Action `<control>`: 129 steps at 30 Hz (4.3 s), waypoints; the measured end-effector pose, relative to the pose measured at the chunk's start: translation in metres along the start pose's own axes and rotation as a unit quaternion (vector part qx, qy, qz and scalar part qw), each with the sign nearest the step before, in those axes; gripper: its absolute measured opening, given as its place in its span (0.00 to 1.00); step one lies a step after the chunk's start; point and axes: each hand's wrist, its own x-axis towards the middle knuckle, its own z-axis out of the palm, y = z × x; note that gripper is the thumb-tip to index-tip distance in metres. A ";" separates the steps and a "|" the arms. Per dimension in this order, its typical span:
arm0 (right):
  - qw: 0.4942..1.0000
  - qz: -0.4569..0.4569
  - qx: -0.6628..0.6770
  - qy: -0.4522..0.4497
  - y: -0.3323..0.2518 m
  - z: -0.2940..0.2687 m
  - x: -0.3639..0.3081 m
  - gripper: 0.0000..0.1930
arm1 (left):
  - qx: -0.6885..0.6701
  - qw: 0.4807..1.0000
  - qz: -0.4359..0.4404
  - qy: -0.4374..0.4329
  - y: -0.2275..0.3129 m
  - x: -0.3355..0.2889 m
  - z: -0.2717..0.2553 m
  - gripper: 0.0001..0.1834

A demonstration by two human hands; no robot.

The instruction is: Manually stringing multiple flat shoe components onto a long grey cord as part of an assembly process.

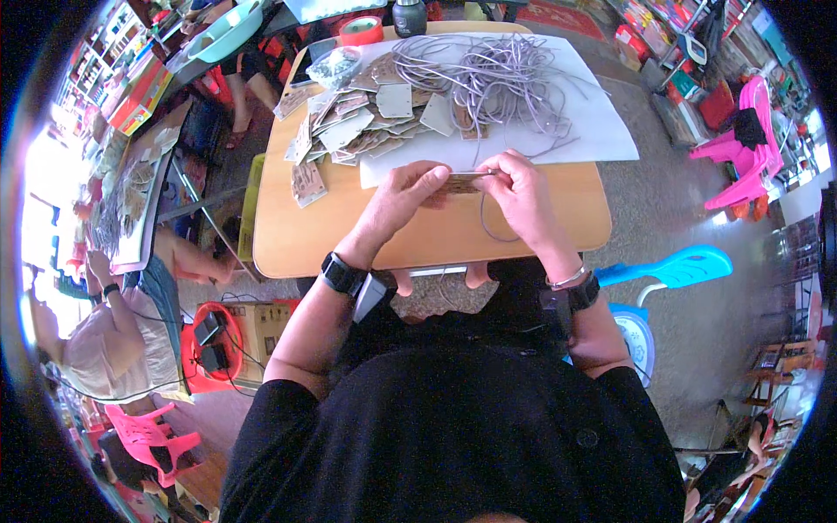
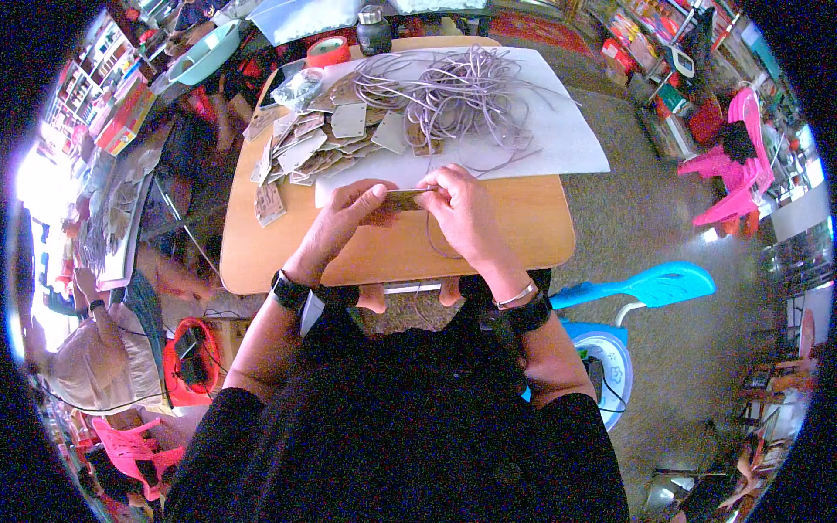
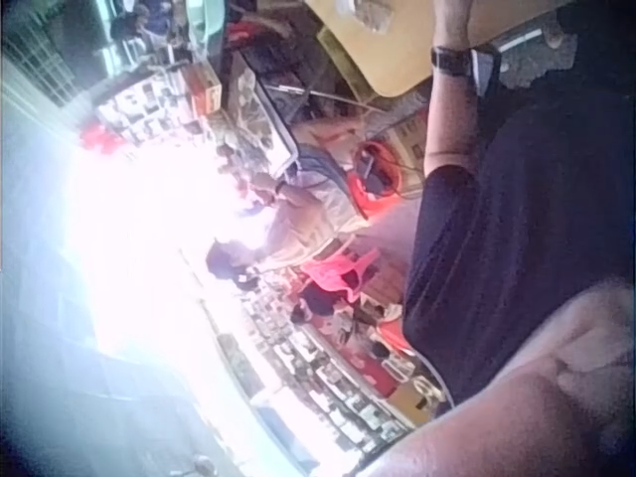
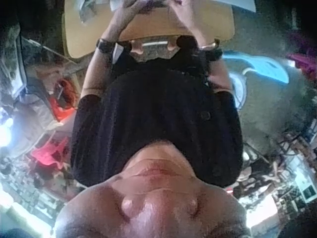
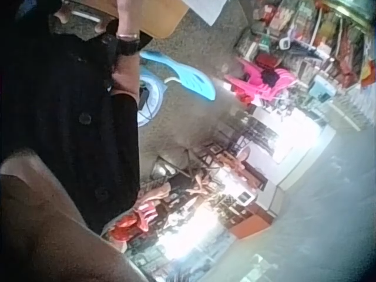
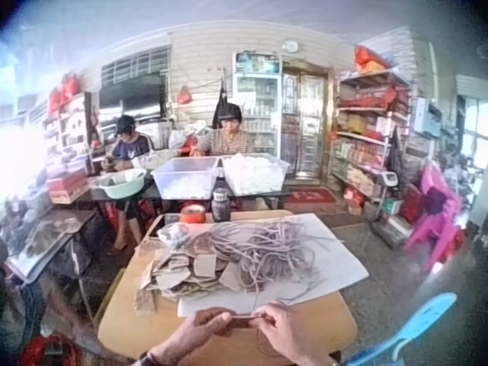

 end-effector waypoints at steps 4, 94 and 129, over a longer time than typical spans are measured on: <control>1.000 0.016 -0.004 0.022 0.003 0.002 -0.003 0.04 | -0.027 0.999 -0.040 -0.014 -0.006 0.009 0.003 0.21; 0.962 0.110 0.185 -0.168 0.004 -0.010 0.018 0.05 | -0.118 0.980 -0.083 -0.136 0.002 0.019 -0.003 0.11; 0.989 0.039 -0.132 -0.055 -0.053 0.012 0.015 0.12 | -0.113 0.992 -0.005 -0.048 -0.013 0.027 -0.007 0.10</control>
